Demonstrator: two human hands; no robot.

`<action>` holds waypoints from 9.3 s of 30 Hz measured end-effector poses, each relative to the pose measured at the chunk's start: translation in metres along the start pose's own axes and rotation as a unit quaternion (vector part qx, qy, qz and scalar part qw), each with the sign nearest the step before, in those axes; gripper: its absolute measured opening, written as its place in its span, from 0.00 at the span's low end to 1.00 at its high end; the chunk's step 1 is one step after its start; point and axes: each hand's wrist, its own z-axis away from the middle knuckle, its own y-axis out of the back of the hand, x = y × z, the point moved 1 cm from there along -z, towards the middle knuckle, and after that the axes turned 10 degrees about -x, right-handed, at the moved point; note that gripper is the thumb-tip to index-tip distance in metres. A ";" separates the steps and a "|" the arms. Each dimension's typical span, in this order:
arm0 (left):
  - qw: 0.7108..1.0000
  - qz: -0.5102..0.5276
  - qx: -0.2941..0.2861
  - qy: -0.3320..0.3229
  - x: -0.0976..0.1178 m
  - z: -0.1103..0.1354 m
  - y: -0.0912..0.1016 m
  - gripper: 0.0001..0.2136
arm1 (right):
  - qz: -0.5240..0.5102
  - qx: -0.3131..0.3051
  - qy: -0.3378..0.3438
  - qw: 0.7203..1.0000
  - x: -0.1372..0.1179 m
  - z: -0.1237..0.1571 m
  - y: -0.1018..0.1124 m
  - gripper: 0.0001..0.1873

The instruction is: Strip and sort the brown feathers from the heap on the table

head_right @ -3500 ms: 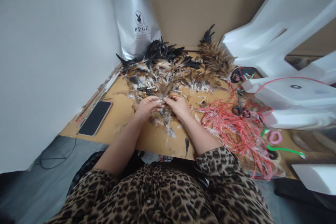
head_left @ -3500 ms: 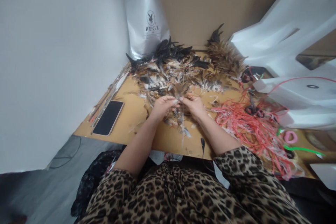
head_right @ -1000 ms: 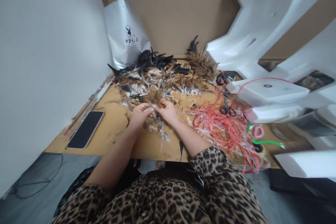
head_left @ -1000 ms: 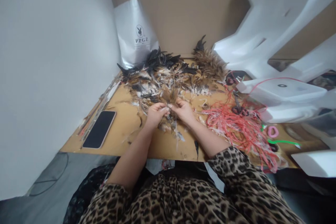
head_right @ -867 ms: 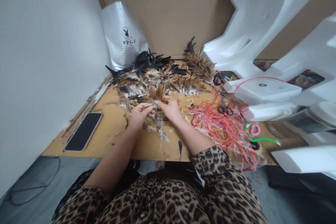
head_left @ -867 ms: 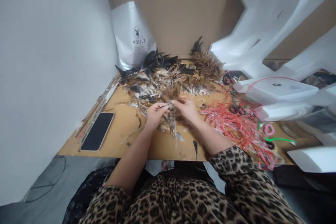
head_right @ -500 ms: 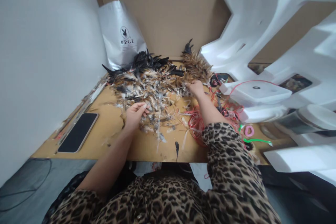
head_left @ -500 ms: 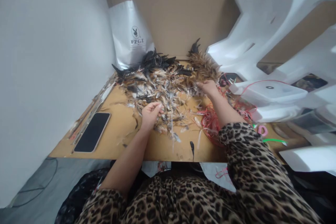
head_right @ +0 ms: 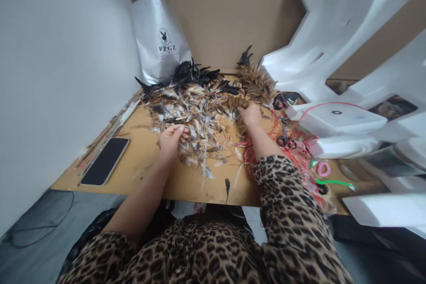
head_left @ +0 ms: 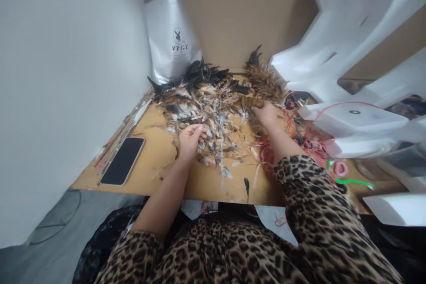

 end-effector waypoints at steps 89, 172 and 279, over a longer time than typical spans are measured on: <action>0.961 0.158 -0.158 0.160 -0.001 0.001 0.008 0.10 | -0.455 -0.313 0.176 0.815 -0.104 0.117 -0.061 0.12; 0.960 0.075 -0.218 0.157 -0.002 0.007 0.007 0.10 | -0.438 -0.377 0.181 0.796 -0.098 0.116 -0.053 0.16; 0.984 0.153 -0.026 0.091 -0.008 -0.003 0.008 0.07 | -0.378 -0.159 0.179 0.894 -0.085 0.096 -0.064 0.12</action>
